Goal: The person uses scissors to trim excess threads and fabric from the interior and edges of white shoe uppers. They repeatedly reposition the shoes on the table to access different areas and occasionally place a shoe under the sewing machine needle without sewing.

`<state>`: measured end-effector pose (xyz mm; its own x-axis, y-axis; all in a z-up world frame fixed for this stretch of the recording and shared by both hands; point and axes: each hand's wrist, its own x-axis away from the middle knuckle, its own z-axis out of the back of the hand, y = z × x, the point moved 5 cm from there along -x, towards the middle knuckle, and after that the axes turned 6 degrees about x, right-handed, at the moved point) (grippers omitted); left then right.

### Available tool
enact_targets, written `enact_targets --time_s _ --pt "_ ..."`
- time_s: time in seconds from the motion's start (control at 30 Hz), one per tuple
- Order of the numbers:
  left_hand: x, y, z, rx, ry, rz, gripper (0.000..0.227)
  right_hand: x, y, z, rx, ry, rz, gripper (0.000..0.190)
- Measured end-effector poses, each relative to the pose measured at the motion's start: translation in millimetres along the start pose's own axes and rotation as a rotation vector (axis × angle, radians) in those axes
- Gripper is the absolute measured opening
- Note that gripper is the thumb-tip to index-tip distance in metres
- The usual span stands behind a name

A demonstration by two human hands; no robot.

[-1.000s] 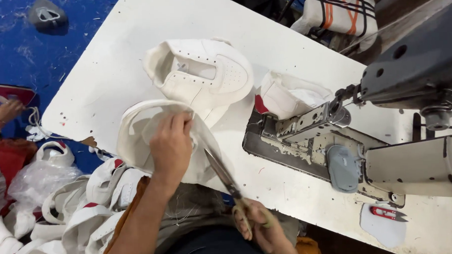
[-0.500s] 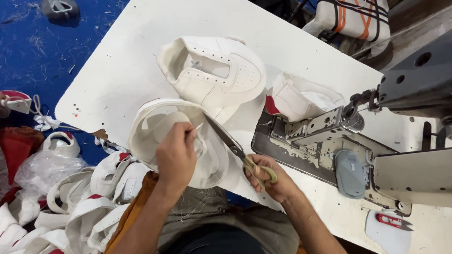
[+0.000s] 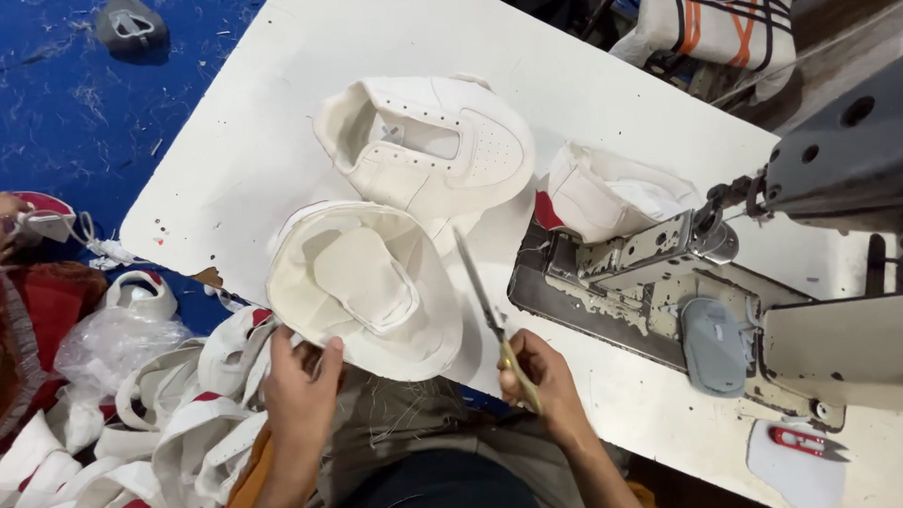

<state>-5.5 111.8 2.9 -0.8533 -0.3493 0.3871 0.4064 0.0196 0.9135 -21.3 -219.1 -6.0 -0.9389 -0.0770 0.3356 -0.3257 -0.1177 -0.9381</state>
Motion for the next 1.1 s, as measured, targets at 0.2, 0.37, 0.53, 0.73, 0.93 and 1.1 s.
enact_targets --time_s 0.2,0.37,0.53,0.73,0.93,1.1 --pt "-16.9 28.9 28.0 -0.004 0.107 -0.315 0.045 6.2 -61.9 -12.2 0.497 0.033 0.156 0.042" --pt "-23.9 30.5 36.3 0.208 -0.096 -0.394 0.035 -2.8 -90.5 -29.4 0.712 0.083 0.286 0.051" --pt "-27.6 30.8 20.4 0.356 -0.221 -0.297 0.035 -8.1 -41.8 -30.7 0.501 0.064 0.132 0.029" --pt "-23.5 83.7 -8.8 -0.103 -0.151 -0.571 0.039 26.6 -19.1 -34.2 0.190 -0.024 0.127 0.034" --pt "7.7 96.1 -34.8 -0.658 0.095 -1.088 0.040 46.6 14.6 -48.0 -0.010 -0.084 -0.213 0.026" --pt "26.5 81.9 -48.1 -0.821 0.210 -1.337 0.035 51.8 24.4 -51.9 -0.059 -0.102 -0.252 0.026"
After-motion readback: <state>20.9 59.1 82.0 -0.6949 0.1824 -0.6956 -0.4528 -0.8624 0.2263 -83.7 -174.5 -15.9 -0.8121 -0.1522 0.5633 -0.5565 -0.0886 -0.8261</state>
